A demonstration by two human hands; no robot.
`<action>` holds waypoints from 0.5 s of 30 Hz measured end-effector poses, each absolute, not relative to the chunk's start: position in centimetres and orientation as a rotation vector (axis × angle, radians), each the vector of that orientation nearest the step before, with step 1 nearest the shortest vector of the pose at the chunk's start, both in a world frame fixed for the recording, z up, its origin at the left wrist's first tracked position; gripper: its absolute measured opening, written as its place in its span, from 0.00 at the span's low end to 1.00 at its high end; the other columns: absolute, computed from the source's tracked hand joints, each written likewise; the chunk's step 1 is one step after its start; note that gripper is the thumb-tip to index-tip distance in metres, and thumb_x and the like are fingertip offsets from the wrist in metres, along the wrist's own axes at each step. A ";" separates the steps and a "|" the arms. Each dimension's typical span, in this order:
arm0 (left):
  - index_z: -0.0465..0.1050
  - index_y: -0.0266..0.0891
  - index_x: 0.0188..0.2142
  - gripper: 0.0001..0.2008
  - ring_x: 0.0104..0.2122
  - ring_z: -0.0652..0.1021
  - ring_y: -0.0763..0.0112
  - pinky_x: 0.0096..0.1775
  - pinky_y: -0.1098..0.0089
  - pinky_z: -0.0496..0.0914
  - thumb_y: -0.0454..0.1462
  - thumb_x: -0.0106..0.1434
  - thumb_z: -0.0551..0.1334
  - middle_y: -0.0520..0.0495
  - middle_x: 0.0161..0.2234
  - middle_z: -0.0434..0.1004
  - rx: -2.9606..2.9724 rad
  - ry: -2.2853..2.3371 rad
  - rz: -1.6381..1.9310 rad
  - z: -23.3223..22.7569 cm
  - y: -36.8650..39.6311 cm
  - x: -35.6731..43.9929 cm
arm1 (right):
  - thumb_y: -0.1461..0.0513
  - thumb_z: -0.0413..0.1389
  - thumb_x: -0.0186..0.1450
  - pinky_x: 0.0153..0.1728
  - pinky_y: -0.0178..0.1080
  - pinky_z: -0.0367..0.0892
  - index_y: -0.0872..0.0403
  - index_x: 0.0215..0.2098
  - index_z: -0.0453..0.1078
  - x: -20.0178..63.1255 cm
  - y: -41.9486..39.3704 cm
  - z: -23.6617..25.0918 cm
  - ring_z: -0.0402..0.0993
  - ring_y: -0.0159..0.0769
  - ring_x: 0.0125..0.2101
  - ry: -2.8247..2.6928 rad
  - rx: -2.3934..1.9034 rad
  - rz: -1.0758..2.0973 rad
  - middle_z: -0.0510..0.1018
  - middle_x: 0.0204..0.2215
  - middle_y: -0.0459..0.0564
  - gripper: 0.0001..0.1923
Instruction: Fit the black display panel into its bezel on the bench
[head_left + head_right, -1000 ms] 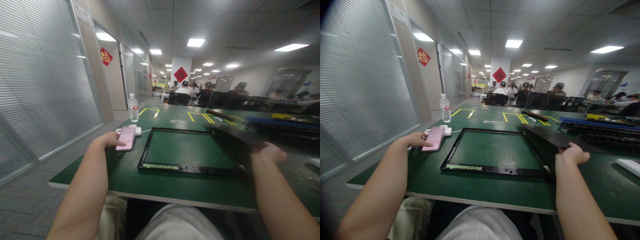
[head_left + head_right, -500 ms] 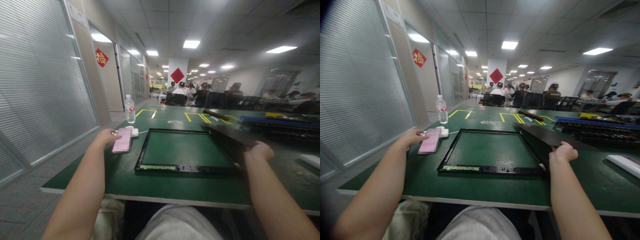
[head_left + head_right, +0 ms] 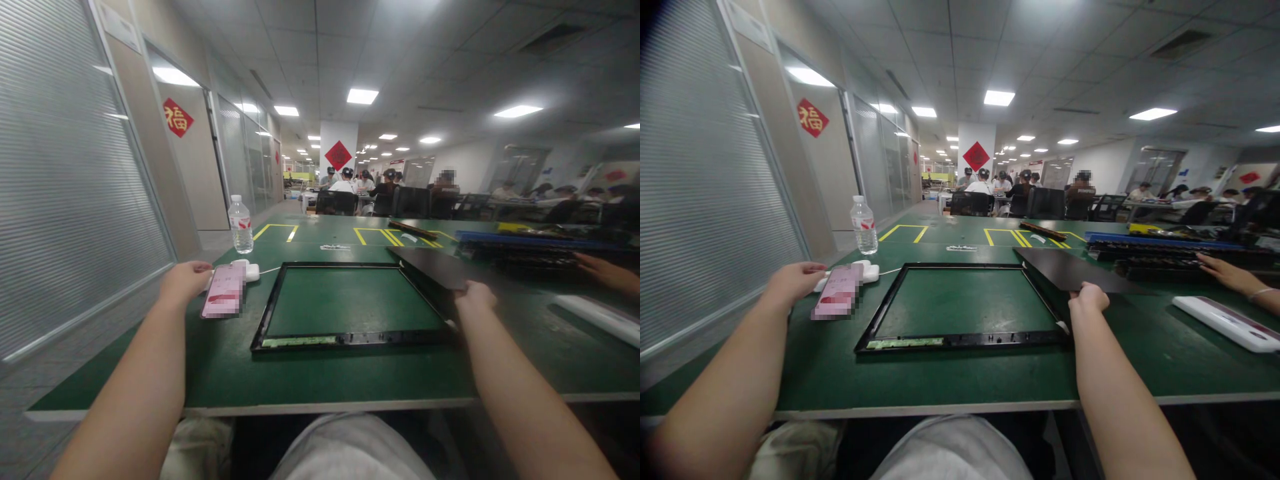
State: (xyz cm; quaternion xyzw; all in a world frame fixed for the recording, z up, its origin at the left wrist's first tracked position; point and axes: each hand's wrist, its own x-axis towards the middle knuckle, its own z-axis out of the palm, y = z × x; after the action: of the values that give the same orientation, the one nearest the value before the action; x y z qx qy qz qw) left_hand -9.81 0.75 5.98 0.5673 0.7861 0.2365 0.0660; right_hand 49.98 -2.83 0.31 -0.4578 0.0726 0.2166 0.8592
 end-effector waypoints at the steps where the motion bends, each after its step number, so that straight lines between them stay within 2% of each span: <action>1: 0.76 0.31 0.52 0.21 0.44 0.79 0.56 0.37 0.69 0.67 0.39 0.63 0.60 0.37 0.49 0.81 1.708 2.370 0.742 6.1 0.6 -9.7 | 0.77 0.52 0.52 0.32 0.34 0.77 0.55 0.36 0.64 49.9 -2.7 0.2 0.76 0.31 0.36 0.182 -0.962 0.439 0.75 0.39 0.47 0.17; 9: 0.76 0.31 0.51 0.18 0.44 0.78 0.57 0.41 0.66 0.68 0.38 0.64 0.60 0.39 0.46 0.81 1.742 2.341 0.868 6.0 0.5 -9.4 | 0.77 0.53 0.54 0.39 0.38 0.78 0.55 0.36 0.66 50.2 -2.1 -0.6 0.77 0.31 0.38 0.189 -0.996 0.460 0.76 0.39 0.46 0.16; 15: 0.75 0.33 0.50 0.17 0.45 0.78 0.54 0.47 0.59 0.70 0.37 0.63 0.60 0.43 0.40 0.80 1.960 2.161 1.083 4.7 1.2 -7.8 | 0.76 0.53 0.56 0.40 0.40 0.78 0.54 0.39 0.67 51.3 -1.4 -2.1 0.78 0.32 0.37 0.160 -1.039 0.474 0.76 0.41 0.46 0.16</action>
State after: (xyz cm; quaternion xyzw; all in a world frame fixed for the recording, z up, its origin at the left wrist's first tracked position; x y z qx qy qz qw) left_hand -7.84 1.25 4.74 0.6298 0.6943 0.3480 0.0147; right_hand 51.35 -1.42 -2.08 -0.4910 0.0754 0.2241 0.8385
